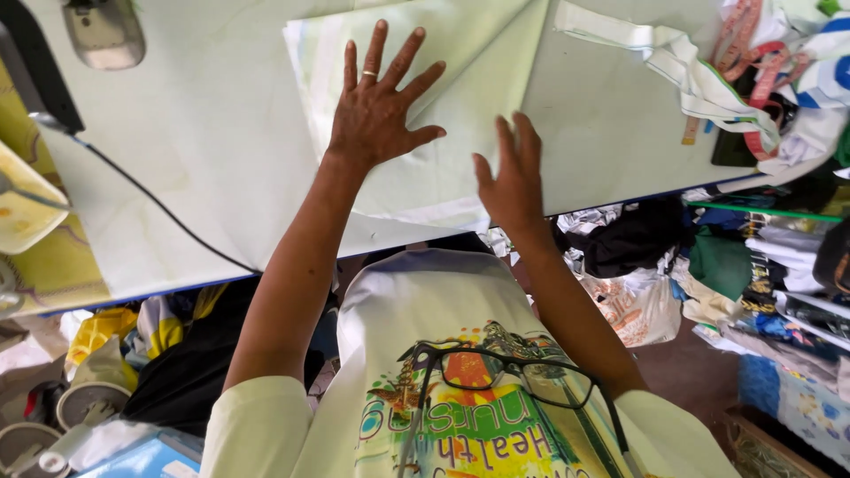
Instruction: Aligning fabric on a workspace, cutting out a pattern using an electric handheld cutter, marking the fabric with a pen, and folding the finished piece.
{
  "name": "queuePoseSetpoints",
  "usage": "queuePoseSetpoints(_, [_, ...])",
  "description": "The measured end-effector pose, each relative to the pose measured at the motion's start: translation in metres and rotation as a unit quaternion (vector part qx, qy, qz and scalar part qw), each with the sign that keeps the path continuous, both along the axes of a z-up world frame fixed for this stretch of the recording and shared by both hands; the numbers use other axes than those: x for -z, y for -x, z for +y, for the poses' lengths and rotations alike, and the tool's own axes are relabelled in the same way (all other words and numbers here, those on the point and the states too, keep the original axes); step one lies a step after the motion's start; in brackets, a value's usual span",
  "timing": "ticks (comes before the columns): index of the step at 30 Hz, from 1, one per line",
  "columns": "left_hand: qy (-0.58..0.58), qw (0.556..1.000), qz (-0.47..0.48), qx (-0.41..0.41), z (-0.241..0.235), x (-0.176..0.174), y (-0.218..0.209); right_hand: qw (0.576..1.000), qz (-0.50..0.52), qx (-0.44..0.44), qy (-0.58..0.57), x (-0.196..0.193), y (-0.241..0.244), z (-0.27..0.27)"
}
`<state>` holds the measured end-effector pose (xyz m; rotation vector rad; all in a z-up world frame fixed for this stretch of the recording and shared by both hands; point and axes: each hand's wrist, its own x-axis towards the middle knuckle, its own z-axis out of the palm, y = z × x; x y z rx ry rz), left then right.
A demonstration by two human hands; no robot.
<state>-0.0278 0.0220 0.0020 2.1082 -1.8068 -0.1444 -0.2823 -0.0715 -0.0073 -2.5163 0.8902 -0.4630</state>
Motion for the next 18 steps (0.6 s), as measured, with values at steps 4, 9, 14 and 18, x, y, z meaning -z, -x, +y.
queuePoseSetpoints(4, [-0.009, 0.997, 0.045, 0.056, -0.026, 0.026, -0.010, 0.991, 0.061, -0.046, 0.113, 0.031, -0.018, -0.016])
queuePoseSetpoints(9, [-0.071, 0.997, 0.011, 0.006, -0.033, 0.002, -0.007, 0.990, 0.083, -0.062, 0.097, 0.020, -0.031, -0.033])
queuePoseSetpoints(14, [-0.199, 0.975, 0.032, -0.091, -0.038, -0.025, -0.011, 0.996, 0.055, -0.026, 0.058, 0.036, -0.023, -0.065])
queuePoseSetpoints(18, [-0.207, 0.964, 0.036, -0.160, -0.031, -0.022, -0.024, 0.988, -0.062, 0.037, 0.139, 0.044, 0.037, -0.111])
